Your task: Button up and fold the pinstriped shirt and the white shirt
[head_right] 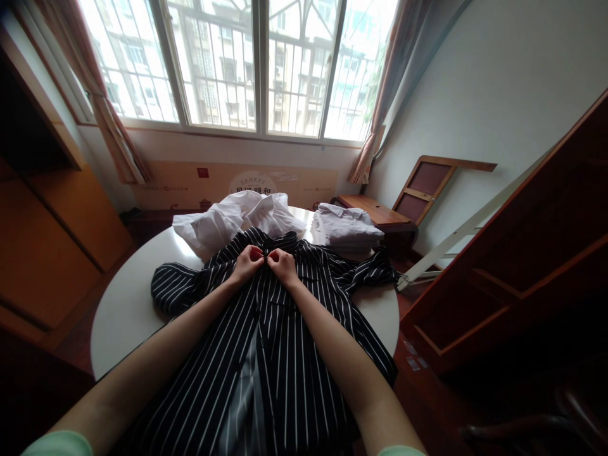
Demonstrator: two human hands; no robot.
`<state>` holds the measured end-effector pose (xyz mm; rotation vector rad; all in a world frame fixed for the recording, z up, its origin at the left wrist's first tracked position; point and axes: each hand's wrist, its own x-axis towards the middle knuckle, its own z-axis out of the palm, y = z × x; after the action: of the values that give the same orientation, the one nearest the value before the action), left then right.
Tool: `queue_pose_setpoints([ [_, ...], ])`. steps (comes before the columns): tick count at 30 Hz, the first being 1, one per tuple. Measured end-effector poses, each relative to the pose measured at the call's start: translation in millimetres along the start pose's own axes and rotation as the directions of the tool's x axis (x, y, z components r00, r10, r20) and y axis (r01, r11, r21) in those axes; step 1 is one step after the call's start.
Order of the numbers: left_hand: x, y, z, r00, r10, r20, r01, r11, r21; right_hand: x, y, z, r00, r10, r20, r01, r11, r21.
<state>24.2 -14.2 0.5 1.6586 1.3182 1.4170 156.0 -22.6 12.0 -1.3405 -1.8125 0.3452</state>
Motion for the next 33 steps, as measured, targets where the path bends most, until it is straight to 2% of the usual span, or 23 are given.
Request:
queue_pose_setpoints([
  [20,-0.2,-2.1,-0.9,1.000,0.016,0.005,-0.016,0.998,-0.060,1.2,3.2,1.9,0.999,0.019,0.026,-0.019,1.000,0.007],
  [27,-0.1,-0.4,-0.5,1.000,0.009,0.008,-0.009,0.999,-0.052,1.1,1.2,1.2,0.998,-0.011,0.054,0.014,0.998,-0.053],
  [33,-0.1,1.5,-0.7,0.999,0.002,0.032,-0.001,0.999,-0.038,1.2,2.8,3.2,1.000,-0.010,0.017,0.012,0.998,-0.067],
])
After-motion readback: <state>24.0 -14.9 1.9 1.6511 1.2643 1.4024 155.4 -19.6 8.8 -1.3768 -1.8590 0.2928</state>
